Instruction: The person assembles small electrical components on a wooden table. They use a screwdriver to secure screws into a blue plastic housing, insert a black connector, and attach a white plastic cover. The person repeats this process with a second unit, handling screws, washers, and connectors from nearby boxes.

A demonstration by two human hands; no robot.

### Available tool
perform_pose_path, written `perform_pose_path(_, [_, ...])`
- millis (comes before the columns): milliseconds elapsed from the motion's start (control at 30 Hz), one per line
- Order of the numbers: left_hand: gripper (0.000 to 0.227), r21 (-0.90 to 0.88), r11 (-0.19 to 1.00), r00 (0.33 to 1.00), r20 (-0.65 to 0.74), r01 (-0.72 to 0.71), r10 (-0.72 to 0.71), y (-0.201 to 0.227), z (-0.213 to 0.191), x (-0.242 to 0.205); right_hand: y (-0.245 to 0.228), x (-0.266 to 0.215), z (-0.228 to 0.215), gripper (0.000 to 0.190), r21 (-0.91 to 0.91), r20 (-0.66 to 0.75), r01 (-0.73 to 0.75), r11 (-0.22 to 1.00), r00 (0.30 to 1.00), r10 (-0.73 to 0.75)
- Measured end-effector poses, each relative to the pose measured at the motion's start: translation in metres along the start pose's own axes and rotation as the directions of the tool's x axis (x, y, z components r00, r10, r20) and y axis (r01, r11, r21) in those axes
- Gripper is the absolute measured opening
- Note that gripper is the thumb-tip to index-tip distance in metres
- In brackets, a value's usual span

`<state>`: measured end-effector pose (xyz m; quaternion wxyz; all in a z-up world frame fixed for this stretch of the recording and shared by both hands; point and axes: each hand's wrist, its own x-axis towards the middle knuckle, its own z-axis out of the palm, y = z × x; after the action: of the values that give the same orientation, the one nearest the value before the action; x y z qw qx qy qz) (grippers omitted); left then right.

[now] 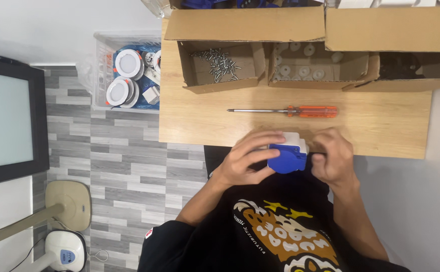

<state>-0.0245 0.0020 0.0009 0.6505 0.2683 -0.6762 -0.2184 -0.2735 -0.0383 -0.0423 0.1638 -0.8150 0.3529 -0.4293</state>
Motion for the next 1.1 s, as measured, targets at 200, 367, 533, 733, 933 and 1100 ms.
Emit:
perform_pose_path(200, [0.032,-0.001,1.000,1.000,-0.024,0.014,-0.014,0.004,-0.001,0.007,0.002,-0.004,0.018,0.053,0.119,0.042,0.009,0.993,0.999,-0.014])
perform_pose_path(367, [0.039,-0.002,0.999,0.997,-0.056,-0.046,0.045,-0.005,0.006,-0.001,0.007,-0.020,0.021,0.045,0.285,0.056,-0.142,0.948,0.990,0.131])
perform_pose_path(533, [0.041,-0.033,0.999,0.998,-0.068,-0.007,0.005,-0.013,0.003,-0.007,0.002,0.029,-0.014,0.036,0.108,0.059,-0.021,0.994,0.998,0.014])
perform_pose_path(733, [0.049,0.022,0.992,0.976,0.174,0.127,-0.129,-0.021,-0.004,-0.016,0.021,0.059,-0.029,0.046,-0.264,0.332,0.078,0.961,0.943,0.015])
perform_pose_path(933, [0.049,0.054,0.977,0.960,0.185,0.205,-0.212,-0.024,0.003,-0.018,0.028,0.061,-0.027,0.027,-0.125,0.322,0.002,0.992,0.946,0.038])
perform_pose_path(1100, [0.053,0.109,0.965,0.957,0.146,0.238,-0.252,-0.024,0.006,-0.017,0.024,0.067,-0.048,0.029,0.204,0.148,-0.149,0.968,0.982,0.120])
